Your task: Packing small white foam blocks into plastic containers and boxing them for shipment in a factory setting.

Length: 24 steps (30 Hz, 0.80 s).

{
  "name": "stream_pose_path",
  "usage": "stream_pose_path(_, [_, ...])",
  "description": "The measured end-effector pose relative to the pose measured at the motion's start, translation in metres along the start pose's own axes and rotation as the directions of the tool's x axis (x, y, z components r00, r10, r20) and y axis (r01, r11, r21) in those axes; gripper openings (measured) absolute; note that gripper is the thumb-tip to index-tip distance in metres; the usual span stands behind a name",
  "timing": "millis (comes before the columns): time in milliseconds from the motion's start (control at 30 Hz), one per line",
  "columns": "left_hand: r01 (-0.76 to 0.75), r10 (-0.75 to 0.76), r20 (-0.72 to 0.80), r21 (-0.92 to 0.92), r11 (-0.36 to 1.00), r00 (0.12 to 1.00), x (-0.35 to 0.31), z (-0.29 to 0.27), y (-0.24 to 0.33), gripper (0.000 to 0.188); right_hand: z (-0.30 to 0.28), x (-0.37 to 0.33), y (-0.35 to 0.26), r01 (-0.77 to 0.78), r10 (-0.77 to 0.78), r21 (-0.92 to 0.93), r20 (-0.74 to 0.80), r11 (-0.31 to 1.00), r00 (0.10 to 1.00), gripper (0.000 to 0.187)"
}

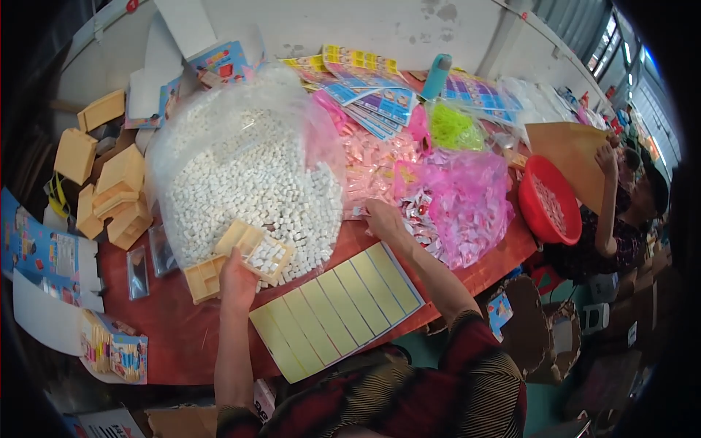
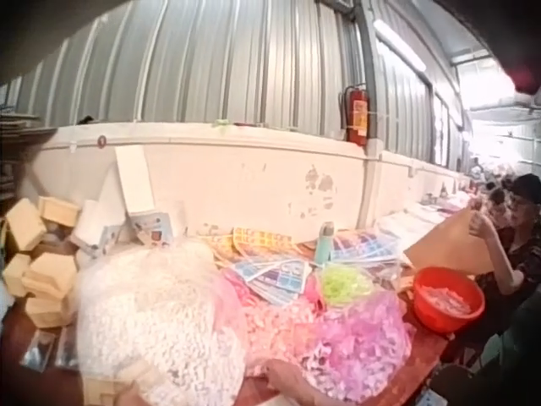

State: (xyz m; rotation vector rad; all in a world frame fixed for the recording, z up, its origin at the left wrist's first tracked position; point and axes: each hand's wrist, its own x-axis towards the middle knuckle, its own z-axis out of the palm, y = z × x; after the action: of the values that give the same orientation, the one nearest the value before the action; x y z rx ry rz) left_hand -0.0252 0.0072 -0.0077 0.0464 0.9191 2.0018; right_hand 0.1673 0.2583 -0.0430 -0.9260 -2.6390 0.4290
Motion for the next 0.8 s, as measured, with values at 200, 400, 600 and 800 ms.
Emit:
stream_pose_path(200, [0.0,-0.037,0.198,0.181,0.983,0.98,0.013,-0.003,-0.007,0.035,-0.039,0.017,-0.023,0.225,-0.214,0.043,-0.183,0.973,0.96,0.015])
stream_pose_path(400, [0.072,-0.107,0.211,0.166,0.983,0.972,0.006,0.022,-0.011,0.031,-0.027,0.044,-0.126,0.447,-0.503,0.482,-0.015,0.753,0.864,0.018])
stream_pose_path(600, [0.152,-0.176,0.221,0.123,0.981,0.959,-0.004,0.024,-0.017,0.033,-0.013,0.044,-0.167,0.473,-0.556,0.362,0.173,0.803,0.813,0.02])
stream_pose_path(800, [0.156,-0.168,0.228,0.067,0.985,0.959,-0.005,0.019,-0.011,0.032,-0.01,0.049,-0.161,0.584,-0.662,0.462,0.011,0.668,0.75,0.026])
